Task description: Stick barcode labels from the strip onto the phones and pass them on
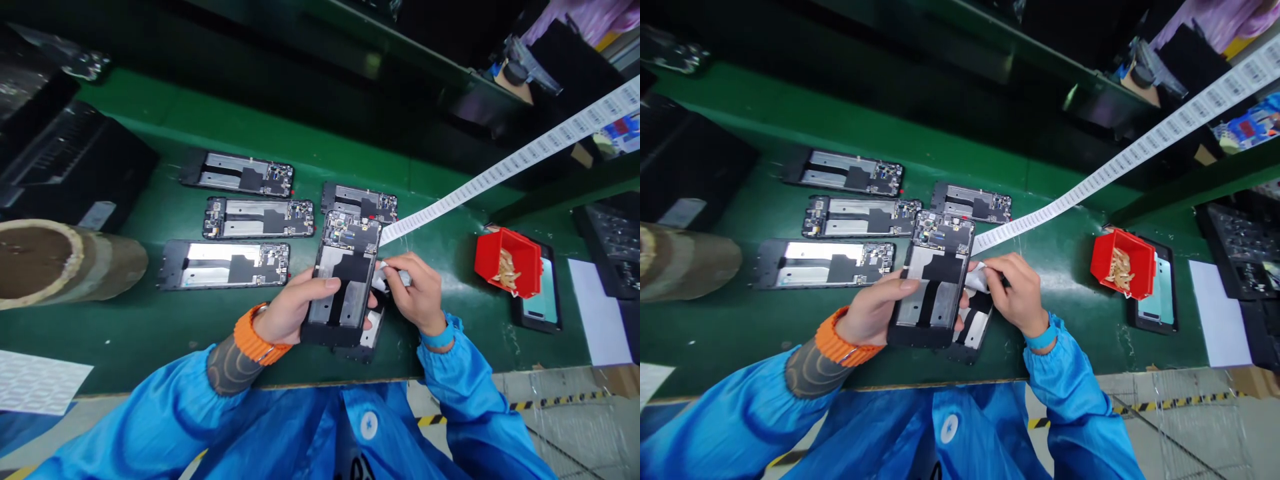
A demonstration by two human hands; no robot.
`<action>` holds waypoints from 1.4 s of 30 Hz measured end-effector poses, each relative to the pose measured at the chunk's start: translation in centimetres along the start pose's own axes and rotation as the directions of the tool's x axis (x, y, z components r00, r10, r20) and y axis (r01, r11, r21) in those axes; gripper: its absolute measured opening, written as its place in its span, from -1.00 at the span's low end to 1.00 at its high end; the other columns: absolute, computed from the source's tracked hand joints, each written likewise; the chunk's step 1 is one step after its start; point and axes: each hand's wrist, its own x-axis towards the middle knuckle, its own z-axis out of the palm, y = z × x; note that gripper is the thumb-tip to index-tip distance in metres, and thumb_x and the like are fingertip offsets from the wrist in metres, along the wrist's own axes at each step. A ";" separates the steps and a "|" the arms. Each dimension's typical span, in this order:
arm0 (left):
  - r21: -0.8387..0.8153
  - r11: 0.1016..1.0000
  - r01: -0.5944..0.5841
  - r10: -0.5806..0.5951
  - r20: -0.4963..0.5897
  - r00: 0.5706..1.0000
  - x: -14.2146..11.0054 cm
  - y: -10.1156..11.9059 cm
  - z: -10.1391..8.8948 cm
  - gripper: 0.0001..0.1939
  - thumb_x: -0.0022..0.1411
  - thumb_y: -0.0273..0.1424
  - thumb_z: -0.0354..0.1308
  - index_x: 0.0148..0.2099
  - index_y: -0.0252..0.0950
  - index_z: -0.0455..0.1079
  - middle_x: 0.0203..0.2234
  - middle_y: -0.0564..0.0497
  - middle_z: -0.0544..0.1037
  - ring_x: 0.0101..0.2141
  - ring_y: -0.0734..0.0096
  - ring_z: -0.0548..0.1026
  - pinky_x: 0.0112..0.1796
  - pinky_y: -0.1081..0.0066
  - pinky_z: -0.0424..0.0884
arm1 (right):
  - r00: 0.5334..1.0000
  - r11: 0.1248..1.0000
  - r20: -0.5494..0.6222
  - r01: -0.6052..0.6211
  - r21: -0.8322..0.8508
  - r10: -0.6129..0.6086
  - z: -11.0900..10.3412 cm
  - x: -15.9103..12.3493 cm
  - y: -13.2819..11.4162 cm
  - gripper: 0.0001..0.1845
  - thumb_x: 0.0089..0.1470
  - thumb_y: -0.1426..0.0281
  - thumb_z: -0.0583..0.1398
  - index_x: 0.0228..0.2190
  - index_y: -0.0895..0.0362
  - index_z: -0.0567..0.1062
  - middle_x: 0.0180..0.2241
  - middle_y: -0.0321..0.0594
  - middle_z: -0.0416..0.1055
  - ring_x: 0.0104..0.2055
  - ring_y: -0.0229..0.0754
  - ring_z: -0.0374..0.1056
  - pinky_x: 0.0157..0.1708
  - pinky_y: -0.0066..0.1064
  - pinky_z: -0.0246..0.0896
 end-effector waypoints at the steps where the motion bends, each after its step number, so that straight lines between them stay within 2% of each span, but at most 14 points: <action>1: 0.006 1.000 0.001 -0.001 -0.005 1.000 0.0 0.0 0.0 -0.37 0.09 -0.16 0.36 0.13 -0.41 0.42 -0.17 -0.28 0.63 -0.27 -0.03 0.66 -0.22 0.14 0.58 | 1.000 1.000 0.015 -0.021 0.013 0.021 -0.1 0.0 0.0 -0.88 0.27 0.48 0.18 -0.26 0.06 0.52 -0.37 -0.25 0.53 -0.38 -0.20 0.41 -0.36 -0.32 0.32; 5: 0.040 0.999 0.017 -0.016 -0.049 0.999 -0.2 0.0 0.2 -0.45 0.10 -0.21 0.37 0.08 -0.40 0.46 -0.19 -0.27 0.64 -0.30 0.01 0.66 -0.25 0.15 0.59 | 0.994 0.994 0.070 -0.091 0.056 0.087 -0.2 0.2 -0.3 -0.88 0.26 0.46 0.17 -0.32 0.07 0.50 -0.43 -0.28 0.49 -0.43 -0.23 0.37 -0.41 -0.36 0.29; 8: 0.106 0.994 -0.019 0.025 -0.054 0.998 -0.4 -0.1 0.6 -0.47 0.09 -0.23 0.40 0.06 -0.39 0.48 -0.19 -0.25 0.65 -0.31 0.06 0.65 -0.29 0.22 0.59 | 0.986 0.987 0.094 -0.143 0.073 0.136 -0.3 0.1 -0.5 -0.88 0.26 0.43 0.17 -0.34 0.06 0.49 -0.46 -0.30 0.46 -0.45 -0.24 0.34 -0.42 -0.37 0.27; 12: 0.152 0.988 -0.029 0.039 -0.060 0.997 -0.5 -0.1 0.6 -0.48 0.10 -0.25 0.40 0.06 -0.39 0.48 -0.18 -0.25 0.65 -0.29 0.06 0.65 -0.29 0.24 0.59 | 0.986 0.985 0.105 -0.143 0.097 0.133 -0.3 0.1 -0.5 -0.92 0.24 0.45 0.18 -0.32 0.06 0.47 -0.44 -0.31 0.44 -0.43 -0.25 0.34 -0.40 -0.37 0.28; 17: 0.018 0.999 0.042 -0.041 -0.055 0.998 0.0 -0.1 0.3 -0.47 0.12 -0.28 0.38 0.11 -0.38 0.44 -0.22 -0.22 0.66 -0.32 0.04 0.67 -0.27 0.17 0.61 | 0.998 0.999 0.052 -0.029 0.042 0.027 -0.1 0.0 -0.3 -0.88 0.22 0.51 0.21 -0.23 0.05 0.50 -0.29 -0.20 0.47 -0.25 -0.16 0.40 -0.27 -0.28 0.34; 22: -0.125 0.992 0.024 -0.021 0.024 0.999 0.6 -0.3 -0.1 -0.54 0.23 -0.23 0.27 0.08 -0.41 0.45 -0.21 -0.26 0.67 -0.28 0.01 0.67 -0.17 0.07 0.59 | 0.996 0.990 -0.034 0.081 -0.119 -0.086 0.3 -0.3 -0.2 -0.80 0.19 0.55 0.22 -0.24 0.00 0.53 -0.27 -0.19 0.46 -0.22 -0.09 0.39 -0.23 -0.16 0.33; 25: -0.154 0.987 0.050 -0.041 0.061 0.997 0.8 -0.4 -0.4 -0.47 0.30 -0.14 0.18 0.16 -0.42 0.42 -0.19 -0.27 0.67 -0.25 0.02 0.67 -0.11 0.07 0.56 | 0.994 0.986 -0.056 0.085 -0.146 -0.094 0.6 -0.3 -0.2 -0.79 0.17 0.56 0.23 -0.29 -0.02 0.53 -0.26 -0.20 0.46 -0.22 -0.09 0.38 -0.23 -0.16 0.32; 27: -0.150 0.986 0.068 -0.058 0.070 0.996 0.8 -0.5 -0.6 -0.38 0.29 -0.06 0.16 0.23 -0.39 0.38 -0.19 -0.25 0.67 -0.26 0.03 0.67 -0.15 0.11 0.57 | 0.994 0.986 -0.050 0.089 -0.141 -0.097 0.7 -0.2 -0.3 -0.80 0.16 0.57 0.22 -0.30 -0.01 0.52 -0.27 -0.20 0.47 -0.23 -0.09 0.38 -0.24 -0.17 0.32; 30: -0.128 0.990 0.063 -0.057 0.046 0.997 0.9 -0.6 -0.7 -0.32 0.28 0.01 0.15 0.26 -0.35 0.34 -0.20 -0.22 0.67 -0.26 0.03 0.67 -0.17 0.14 0.56 | 0.997 0.993 -0.042 0.066 -0.099 -0.070 0.8 0.0 -0.4 -0.83 0.19 0.55 0.20 -0.30 0.01 0.49 -0.27 -0.19 0.47 -0.21 -0.09 0.40 -0.22 -0.16 0.34; 33: -0.122 0.993 0.003 -0.003 0.001 1.000 1.8 -0.7 -0.2 -0.34 0.30 0.01 0.13 0.26 -0.33 0.34 -0.21 -0.19 0.67 -0.27 0.07 0.67 -0.16 0.16 0.56 | 0.994 1.000 -0.108 -0.012 -0.029 0.008 0.3 0.1 -0.3 -0.89 0.20 0.50 0.19 -0.32 0.03 0.47 -0.27 -0.18 0.47 -0.19 -0.07 0.42 -0.18 -0.14 0.36; 36: -0.086 0.995 -0.045 0.043 -0.018 0.999 4.2 -0.9 0.9 -0.35 0.31 0.04 0.11 0.24 -0.32 0.36 -0.24 -0.16 0.67 -0.34 0.15 0.66 -0.26 0.25 0.55 | 0.952 0.995 -0.293 -0.076 0.058 0.089 -0.6 0.1 0.2 -0.92 0.22 0.44 0.20 -0.34 0.05 0.44 -0.31 -0.19 0.44 -0.22 -0.09 0.42 -0.20 -0.16 0.37; 39: -0.033 0.998 -0.045 0.045 0.009 0.999 7.2 -1.4 2.2 -0.22 0.30 0.23 -0.04 0.17 -0.35 0.42 -0.28 -0.20 0.66 -0.38 0.16 0.64 -0.36 0.31 0.53 | 0.852 0.977 -0.492 -0.096 0.192 0.180 -1.4 0.2 0.8 -0.91 0.22 0.40 0.22 -0.36 0.05 0.41 -0.38 -0.23 0.41 -0.30 -0.14 0.42 -0.30 -0.24 0.36; 40: -0.027 0.998 -0.056 0.056 0.016 0.998 8.0 -1.6 2.5 -0.16 0.28 0.28 -0.10 0.14 -0.35 0.45 -0.28 -0.21 0.66 -0.36 0.15 0.64 -0.35 0.31 0.53 | 0.826 0.966 -0.519 -0.108 0.235 0.219 -1.5 0.2 0.9 -0.90 0.22 0.39 0.23 -0.36 0.06 0.41 -0.39 -0.24 0.41 -0.33 -0.16 0.41 -0.33 -0.27 0.36; 42: -0.042 0.992 -0.118 0.119 0.014 0.993 9.1 -2.1 2.8 -0.10 0.27 0.33 -0.17 0.10 -0.37 0.48 -0.28 -0.22 0.66 -0.28 0.11 0.65 -0.28 0.28 0.54 | 0.816 0.932 -0.488 -0.159 0.326 0.310 -1.3 0.0 0.6 -0.88 0.21 0.34 0.25 -0.36 0.06 0.41 -0.39 -0.25 0.43 -0.40 -0.20 0.39 -0.38 -0.30 0.36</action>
